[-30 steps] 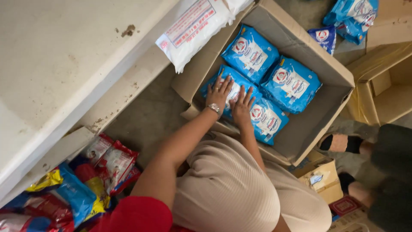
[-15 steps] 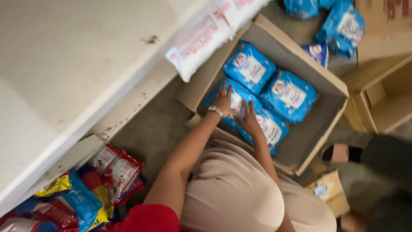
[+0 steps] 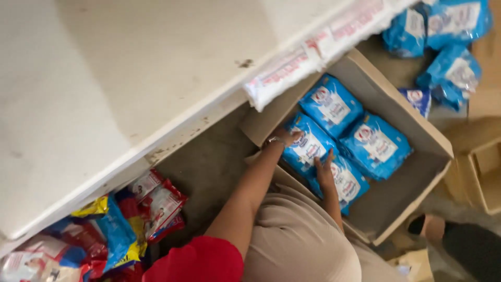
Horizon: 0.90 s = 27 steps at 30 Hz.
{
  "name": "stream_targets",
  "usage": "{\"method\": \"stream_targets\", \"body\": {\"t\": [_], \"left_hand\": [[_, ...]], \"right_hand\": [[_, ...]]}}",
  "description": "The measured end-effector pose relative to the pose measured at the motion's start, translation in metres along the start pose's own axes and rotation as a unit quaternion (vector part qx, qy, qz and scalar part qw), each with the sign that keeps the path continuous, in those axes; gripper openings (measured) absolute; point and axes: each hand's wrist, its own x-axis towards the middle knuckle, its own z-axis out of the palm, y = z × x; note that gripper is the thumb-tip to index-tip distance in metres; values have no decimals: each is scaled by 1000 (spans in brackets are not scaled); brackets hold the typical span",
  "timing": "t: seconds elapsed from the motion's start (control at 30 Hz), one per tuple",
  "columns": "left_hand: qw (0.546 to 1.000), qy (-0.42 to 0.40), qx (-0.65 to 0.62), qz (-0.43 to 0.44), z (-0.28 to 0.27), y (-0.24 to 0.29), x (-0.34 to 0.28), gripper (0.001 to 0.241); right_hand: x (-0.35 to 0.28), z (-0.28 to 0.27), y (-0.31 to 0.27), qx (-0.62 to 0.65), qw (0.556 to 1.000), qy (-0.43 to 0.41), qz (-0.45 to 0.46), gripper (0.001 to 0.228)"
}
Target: Organizing and packing milk powder packets into boxes and onto shelves in a grocery store backroom or warehouse.
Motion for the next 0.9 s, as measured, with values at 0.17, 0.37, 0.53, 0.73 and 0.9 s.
{"method": "stream_targets", "body": {"t": [0.17,0.37,0.53,0.73,0.9], "left_hand": [[997,-57,33,-41,-18,8,-13,120],[993,51,71,80,-24,12,-47,101],[919,44,260,293,-21,22,-77,100],[865,163,270,390,-2,20,-74,76],[892,97,229,377,-68,38,-130,63]], "right_hand": [[-22,-6,-52,103,991,-29,75,89],[-9,-3,-76,72,993,45,85,86],[13,42,-23,-257,953,95,-130,79],[-4,26,-64,-249,965,46,-65,80],[-37,-8,-87,-105,992,40,-56,70]]}}
